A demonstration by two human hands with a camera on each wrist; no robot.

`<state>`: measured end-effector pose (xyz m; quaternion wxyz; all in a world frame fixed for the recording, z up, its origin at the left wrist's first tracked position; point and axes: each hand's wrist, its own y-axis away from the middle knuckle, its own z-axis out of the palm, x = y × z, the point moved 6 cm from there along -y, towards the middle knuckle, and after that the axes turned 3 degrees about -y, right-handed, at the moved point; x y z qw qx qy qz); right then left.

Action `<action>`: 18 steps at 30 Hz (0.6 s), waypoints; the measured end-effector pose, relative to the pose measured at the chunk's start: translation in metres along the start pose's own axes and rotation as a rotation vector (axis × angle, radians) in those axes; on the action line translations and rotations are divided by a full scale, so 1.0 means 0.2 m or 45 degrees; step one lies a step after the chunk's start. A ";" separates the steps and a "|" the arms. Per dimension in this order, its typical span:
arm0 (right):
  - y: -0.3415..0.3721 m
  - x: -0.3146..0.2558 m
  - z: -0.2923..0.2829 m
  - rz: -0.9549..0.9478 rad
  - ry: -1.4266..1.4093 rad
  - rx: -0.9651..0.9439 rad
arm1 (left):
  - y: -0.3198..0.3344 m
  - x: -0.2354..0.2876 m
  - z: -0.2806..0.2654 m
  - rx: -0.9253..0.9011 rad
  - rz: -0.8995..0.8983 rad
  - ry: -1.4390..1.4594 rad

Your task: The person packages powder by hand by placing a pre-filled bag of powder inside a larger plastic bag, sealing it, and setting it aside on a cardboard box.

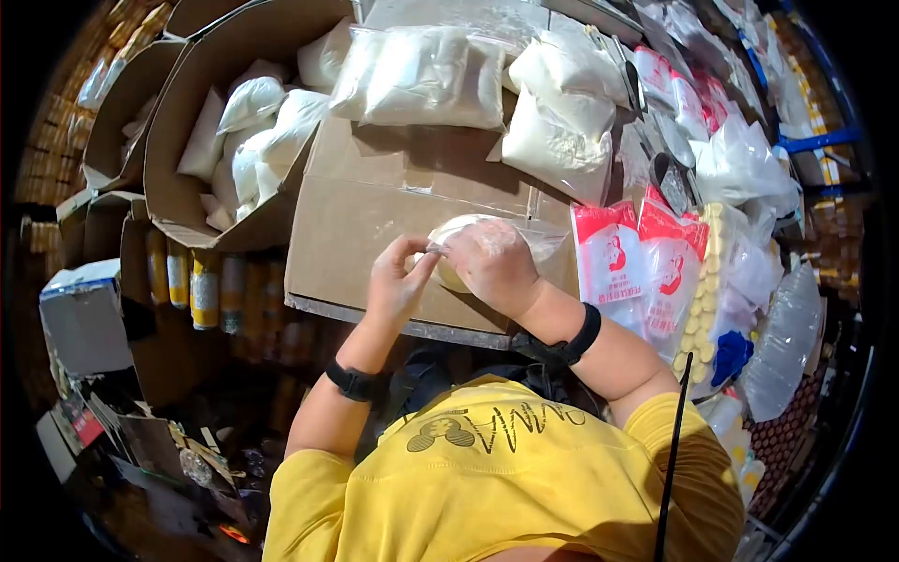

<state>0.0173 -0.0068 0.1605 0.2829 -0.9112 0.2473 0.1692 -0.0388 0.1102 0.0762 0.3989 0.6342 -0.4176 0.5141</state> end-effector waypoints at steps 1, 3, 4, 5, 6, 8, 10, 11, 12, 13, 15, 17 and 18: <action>-0.02 -0.01 0.00 -0.008 0.003 0.019 | 0.00 0.03 -0.01 0.017 0.014 -0.057; -0.04 -0.03 0.00 -0.031 0.023 0.014 | 0.00 0.08 -0.01 0.030 0.070 -0.164; -0.04 -0.03 0.01 -0.046 0.039 -0.008 | 0.00 0.10 -0.02 0.033 0.098 -0.220; -0.05 -0.03 0.02 -0.059 0.054 -0.029 | 0.00 0.09 -0.02 0.057 0.077 -0.226; -0.06 -0.03 0.03 -0.071 0.072 -0.053 | 0.00 0.09 -0.02 0.081 0.057 -0.232; -0.07 -0.03 0.04 -0.093 0.106 -0.100 | 0.01 0.09 -0.02 0.114 0.044 -0.262; -0.09 -0.03 0.04 -0.188 0.243 -0.091 | 0.00 0.10 0.00 0.127 0.062 -0.307; -0.10 -0.03 0.04 -0.232 0.310 -0.086 | 0.00 0.11 0.01 0.130 0.118 -0.369; -0.11 -0.03 0.03 -0.237 0.294 -0.117 | -0.01 0.12 0.02 0.134 0.176 -0.431; -0.12 -0.04 0.03 -0.242 0.278 -0.147 | -0.01 0.14 0.03 0.137 0.234 -0.495; -0.12 0.02 0.02 0.048 -0.022 -0.184 | -0.03 0.15 0.03 0.096 0.314 -0.528; -0.03 0.17 0.08 0.636 -0.587 -0.193 | -0.04 0.17 0.03 0.035 0.347 -0.512; 0.02 0.22 0.12 0.748 -0.758 -0.167 | -0.05 0.20 0.03 -0.006 0.338 -0.481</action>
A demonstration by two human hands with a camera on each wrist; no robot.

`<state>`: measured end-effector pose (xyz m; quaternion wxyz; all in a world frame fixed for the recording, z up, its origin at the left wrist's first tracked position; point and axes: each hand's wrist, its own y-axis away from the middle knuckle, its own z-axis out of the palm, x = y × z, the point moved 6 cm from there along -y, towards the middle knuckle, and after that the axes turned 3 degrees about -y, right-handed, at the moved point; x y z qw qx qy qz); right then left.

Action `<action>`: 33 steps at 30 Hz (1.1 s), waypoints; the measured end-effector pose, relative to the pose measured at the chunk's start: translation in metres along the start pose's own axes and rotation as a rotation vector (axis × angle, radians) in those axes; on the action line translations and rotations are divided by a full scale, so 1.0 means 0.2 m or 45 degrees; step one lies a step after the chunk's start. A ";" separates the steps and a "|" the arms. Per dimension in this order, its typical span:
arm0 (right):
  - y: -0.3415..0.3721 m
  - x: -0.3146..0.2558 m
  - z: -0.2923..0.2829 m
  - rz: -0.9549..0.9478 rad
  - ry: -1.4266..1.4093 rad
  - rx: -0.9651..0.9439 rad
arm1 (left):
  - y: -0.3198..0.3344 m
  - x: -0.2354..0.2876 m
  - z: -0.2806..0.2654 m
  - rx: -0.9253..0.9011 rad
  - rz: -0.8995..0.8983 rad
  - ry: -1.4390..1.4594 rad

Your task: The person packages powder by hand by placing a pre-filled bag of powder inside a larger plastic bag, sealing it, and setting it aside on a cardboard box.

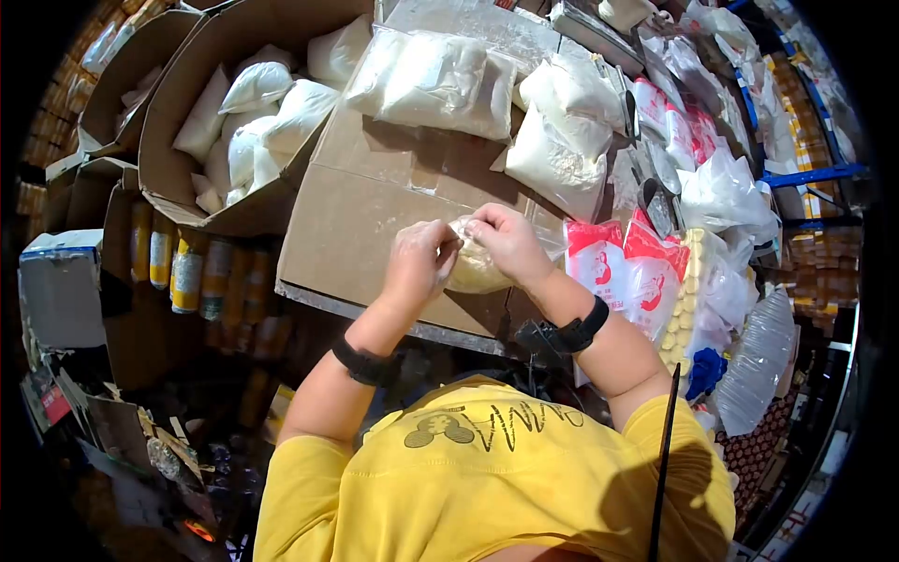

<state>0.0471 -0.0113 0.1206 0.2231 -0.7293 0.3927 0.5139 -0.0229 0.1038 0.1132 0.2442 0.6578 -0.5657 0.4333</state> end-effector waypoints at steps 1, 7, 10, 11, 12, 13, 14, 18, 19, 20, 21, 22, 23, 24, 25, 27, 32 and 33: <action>0.00 0.06 0.01 0.096 -0.183 0.004 | -0.01 0.01 0.00 -0.037 -0.001 0.035; -0.02 -0.12 -0.17 -0.066 -0.114 0.209 | 0.01 -0.01 -0.02 0.014 -0.048 0.083; 0.00 -0.22 -0.05 -0.377 0.490 -0.152 | 0.02 0.01 -0.02 0.006 -0.008 0.057; 0.00 -0.22 -0.02 -0.510 0.518 -0.159 | 0.02 0.01 -0.02 0.013 0.029 0.081; -0.01 -0.19 -0.05 -0.385 0.251 -0.117 | 0.02 0.01 -0.02 0.019 0.066 0.105; -0.02 -0.16 -0.07 -0.260 -0.017 -0.078 | 0.02 0.00 -0.02 0.028 0.101 0.128; -0.02 -0.12 -0.09 -0.130 -0.284 -0.041 | 0.04 -0.08 0.00 0.016 -0.063 0.295; 0.03 -0.04 -0.44 -0.049 -0.094 0.005 | 0.11 -0.32 0.15 -0.085 -0.423 0.902; 0.08 0.04 -0.51 -0.017 -0.089 -0.026 | 0.11 -0.29 0.14 -0.101 -0.393 0.940; 0.13 0.11 -0.54 0.019 -0.085 -0.060 | 0.11 -0.27 0.15 -0.116 -0.368 0.977; 0.19 0.19 -0.54 0.139 -0.171 -0.122 | 0.11 -0.25 0.17 -0.258 -0.251 0.941; 0.25 0.26 -0.53 0.258 -0.260 -0.185 | 0.10 -0.22 0.18 -0.306 -0.189 0.860; 0.30 0.32 -0.51 0.374 -0.353 -0.248 | 0.09 -0.18 0.18 -0.352 -0.127 0.776; 0.33 0.36 -0.48 0.423 -0.455 -0.271 | 0.08 -0.15 0.19 -0.395 -0.062 0.689; 0.35 0.40 -0.44 0.470 -0.560 -0.293 | 0.06 -0.16 0.21 -0.414 -0.099 0.739; 0.36 0.43 -0.39 0.364 -0.628 -0.235 | 0.03 -0.15 0.23 -0.426 -0.068 0.662; 0.30 0.46 -0.34 0.111 -0.538 -0.072 | 0.02 -0.17 0.22 -0.379 0.011 0.611; 0.27 0.41 -0.33 -0.008 -0.473 -0.069 | 0.01 -0.21 0.16 -0.348 0.023 0.621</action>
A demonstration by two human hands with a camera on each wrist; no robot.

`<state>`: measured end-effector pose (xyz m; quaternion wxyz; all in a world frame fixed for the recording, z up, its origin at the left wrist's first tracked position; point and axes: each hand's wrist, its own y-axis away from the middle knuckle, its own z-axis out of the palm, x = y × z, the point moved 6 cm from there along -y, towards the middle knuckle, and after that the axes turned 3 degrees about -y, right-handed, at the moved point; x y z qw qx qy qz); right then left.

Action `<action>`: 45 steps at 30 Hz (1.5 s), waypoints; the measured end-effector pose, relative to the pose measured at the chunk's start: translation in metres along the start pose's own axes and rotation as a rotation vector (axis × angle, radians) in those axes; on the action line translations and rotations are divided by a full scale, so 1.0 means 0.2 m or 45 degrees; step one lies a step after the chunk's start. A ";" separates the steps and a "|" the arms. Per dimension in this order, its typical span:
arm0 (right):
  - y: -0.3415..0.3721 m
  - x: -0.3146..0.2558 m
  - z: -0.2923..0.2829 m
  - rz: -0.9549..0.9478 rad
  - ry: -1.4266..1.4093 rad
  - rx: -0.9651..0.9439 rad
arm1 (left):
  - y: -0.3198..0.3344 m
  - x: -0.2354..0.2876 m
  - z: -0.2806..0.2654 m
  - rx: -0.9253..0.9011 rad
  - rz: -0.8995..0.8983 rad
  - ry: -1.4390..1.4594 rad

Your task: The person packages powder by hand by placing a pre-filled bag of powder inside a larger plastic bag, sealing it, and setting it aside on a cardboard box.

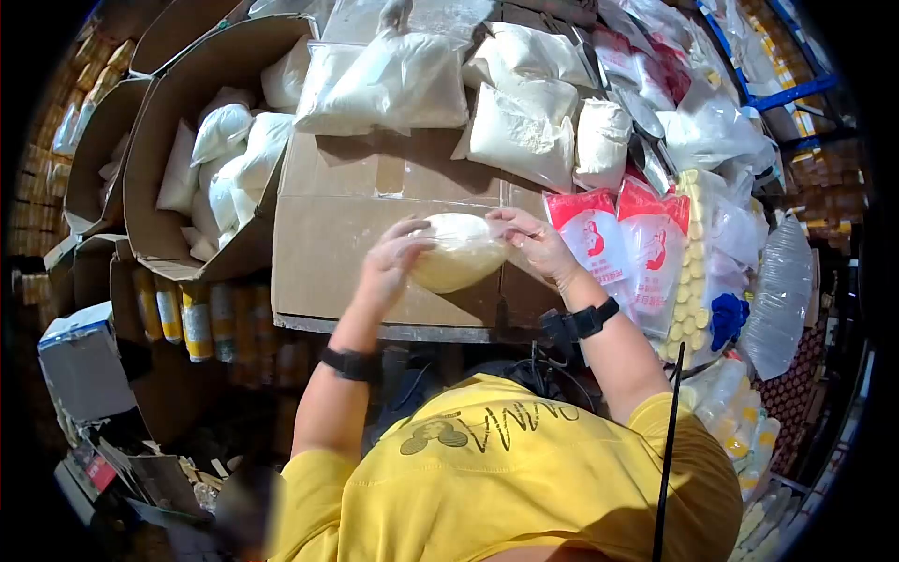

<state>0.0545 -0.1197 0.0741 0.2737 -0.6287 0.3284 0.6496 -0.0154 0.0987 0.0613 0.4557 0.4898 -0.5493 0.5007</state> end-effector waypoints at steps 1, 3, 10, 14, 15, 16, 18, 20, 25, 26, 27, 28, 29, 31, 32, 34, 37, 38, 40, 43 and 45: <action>-0.03 -0.06 0.04 -0.115 0.071 -0.020 | 0.01 -0.01 -0.06 0.029 0.022 0.008; -0.08 -0.16 0.17 -0.043 -0.004 0.041 | 0.02 -0.09 -0.18 0.255 -0.140 0.366; -0.28 0.10 0.19 0.326 -0.960 0.633 | 0.05 -0.15 -0.21 0.464 -0.244 0.876; -0.32 -0.03 0.13 0.016 -0.173 0.383 | 0.07 -0.14 -0.23 0.533 -0.184 0.960; -0.33 -0.11 0.14 -0.116 0.208 0.353 | 0.09 -0.15 -0.24 0.530 -0.181 0.991; -0.35 -0.25 0.20 -0.254 0.585 0.316 | 0.11 -0.15 -0.25 0.564 -0.191 0.996; -0.39 -0.47 0.36 -0.474 1.205 0.082 | 0.13 -0.13 -0.25 0.623 -0.208 1.004; -0.43 -0.48 0.50 -0.516 1.437 -0.149 | 0.14 -0.14 -0.26 0.644 -0.193 1.070; -0.57 -0.33 0.76 -0.120 1.373 -0.611 | 0.17 -0.20 -0.26 0.645 -0.202 1.233; -0.59 -0.31 0.77 -0.120 1.322 -0.587 | 0.17 -0.19 -0.26 0.628 -0.181 1.241; -0.60 -0.29 0.77 -0.120 1.273 -0.565 | 0.18 -0.19 -0.26 0.639 -0.195 1.232; -0.61 -0.28 0.78 -0.118 1.223 -0.545 | 0.18 -0.19 -0.26 0.651 -0.210 1.224; -0.61 -0.29 0.78 -0.103 1.209 -0.561 | 0.19 -0.19 -0.26 0.663 -0.226 1.217; -0.61 -0.30 0.78 -0.071 1.182 -0.590 | 0.20 -0.21 -0.26 0.647 -0.200 1.150; -0.61 -0.30 0.80 -0.097 1.193 -0.597 | 0.20 -0.21 -0.26 0.649 -0.197 1.132; -0.61 -0.30 0.81 -0.141 1.210 -0.605 | 0.20 -0.22 -0.26 0.649 -0.208 1.091; -0.60 -0.29 0.84 -0.231 1.236 -0.556 | 0.19 -0.21 -0.27 0.650 -0.234 1.044; -0.60 -0.29 0.84 -0.229 1.253 -0.551 | 0.19 -0.21 -0.27 0.651 -0.241 1.039; -0.60 -0.28 0.84 -0.219 1.286 -0.530 | 0.18 -0.19 -0.27 0.646 -0.249 1.024; -0.61 -0.27 0.84 -0.191 1.240 -0.506 | 0.18 -0.18 -0.28 0.619 -0.244 0.997; -0.61 -0.25 0.83 -0.223 1.239 -0.483 | 0.17 -0.17 -0.28 0.589 -0.226 0.978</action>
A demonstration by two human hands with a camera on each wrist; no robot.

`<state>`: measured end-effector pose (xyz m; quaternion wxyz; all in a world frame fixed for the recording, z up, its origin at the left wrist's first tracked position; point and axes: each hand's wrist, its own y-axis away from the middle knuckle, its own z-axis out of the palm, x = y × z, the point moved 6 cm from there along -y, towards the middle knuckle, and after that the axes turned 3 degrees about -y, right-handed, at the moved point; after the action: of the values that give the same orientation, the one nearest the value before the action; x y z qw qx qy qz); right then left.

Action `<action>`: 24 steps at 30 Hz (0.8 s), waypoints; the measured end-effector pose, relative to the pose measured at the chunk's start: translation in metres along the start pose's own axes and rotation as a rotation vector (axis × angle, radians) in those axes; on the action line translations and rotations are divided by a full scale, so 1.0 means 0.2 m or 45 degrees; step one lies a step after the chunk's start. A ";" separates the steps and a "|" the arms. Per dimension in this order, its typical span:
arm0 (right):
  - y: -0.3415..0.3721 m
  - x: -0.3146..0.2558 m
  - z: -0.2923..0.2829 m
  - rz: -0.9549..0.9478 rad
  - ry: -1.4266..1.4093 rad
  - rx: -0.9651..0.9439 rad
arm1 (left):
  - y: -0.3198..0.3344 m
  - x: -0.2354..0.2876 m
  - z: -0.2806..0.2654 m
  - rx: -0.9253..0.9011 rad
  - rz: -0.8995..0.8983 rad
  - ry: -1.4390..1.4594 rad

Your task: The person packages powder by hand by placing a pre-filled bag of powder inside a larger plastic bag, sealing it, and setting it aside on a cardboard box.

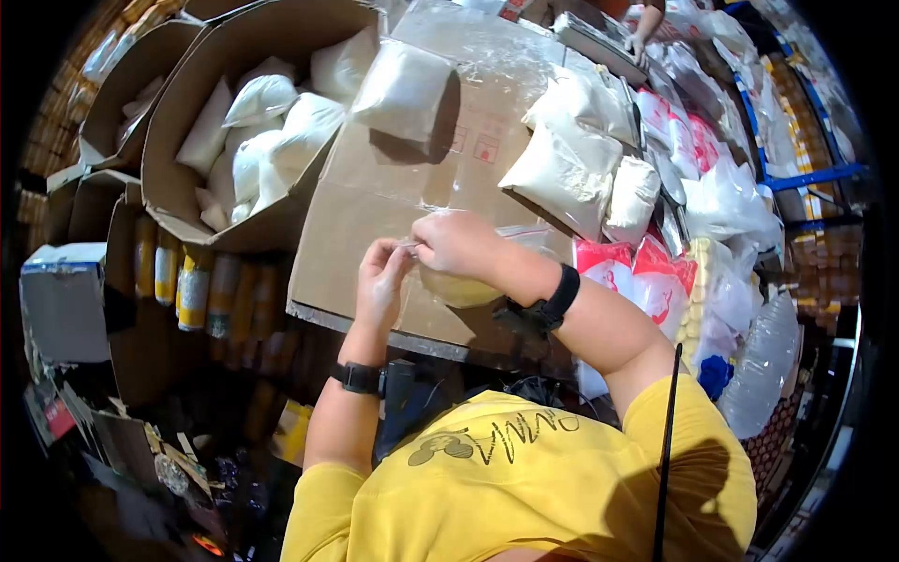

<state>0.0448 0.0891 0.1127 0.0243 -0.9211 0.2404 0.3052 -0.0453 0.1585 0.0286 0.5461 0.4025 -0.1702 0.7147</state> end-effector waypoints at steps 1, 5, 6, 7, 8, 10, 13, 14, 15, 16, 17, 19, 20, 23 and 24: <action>0.00 0.00 0.00 -0.010 0.003 0.016 | 0.00 0.00 0.00 0.007 -0.006 0.025; -0.01 -0.01 0.02 0.031 0.062 -0.032 | 0.00 0.00 -0.02 -0.021 -0.031 -0.067; -0.01 0.00 0.02 0.051 0.039 -0.036 | 0.01 0.00 -0.02 -0.019 -0.019 -0.081; -0.01 0.00 0.02 0.069 0.017 -0.040 | 0.01 0.00 -0.01 -0.016 -0.005 -0.095; -0.01 0.01 0.02 0.086 -0.005 -0.044 | 0.00 0.01 0.00 -0.013 0.009 -0.109; 0.00 0.01 0.02 0.074 0.014 -0.088 | -0.01 0.01 0.01 -0.043 0.009 -0.214; 0.02 0.02 -0.02 0.044 0.081 -0.179 | 0.00 0.02 0.01 -0.079 -0.009 -0.249; 0.04 0.04 -0.05 0.029 0.108 -0.216 | -0.01 0.02 0.01 -0.080 -0.009 -0.237; 0.08 0.08 -0.09 0.019 0.072 -0.161 | -0.02 0.02 0.00 -0.080 -0.008 -0.225; 0.14 0.14 -0.14 0.007 0.039 -0.106 | -0.02 0.02 0.00 -0.074 -0.031 -0.203; 0.20 0.18 -0.21 -0.026 0.053 -0.071 | -0.03 0.02 0.00 -0.068 -0.055 -0.181; 0.33 0.30 -0.31 0.004 0.050 -0.002 | -0.02 0.02 0.00 -0.059 -0.095 -0.158; 0.39 0.35 -0.35 0.070 0.036 0.033 | -0.02 0.01 0.00 -0.059 -0.112 -0.156; 0.56 0.48 -0.45 0.392 -0.186 0.084 | -0.03 0.02 0.00 -0.074 -0.162 -0.176; 0.60 0.52 -0.45 0.434 -0.287 0.196 | -0.03 0.02 0.00 -0.084 -0.182 -0.187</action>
<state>0.1124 -0.0788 0.1380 0.0692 -0.8227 0.4111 0.3866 -0.0405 0.1632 0.0306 0.5947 0.4465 -0.2042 0.6366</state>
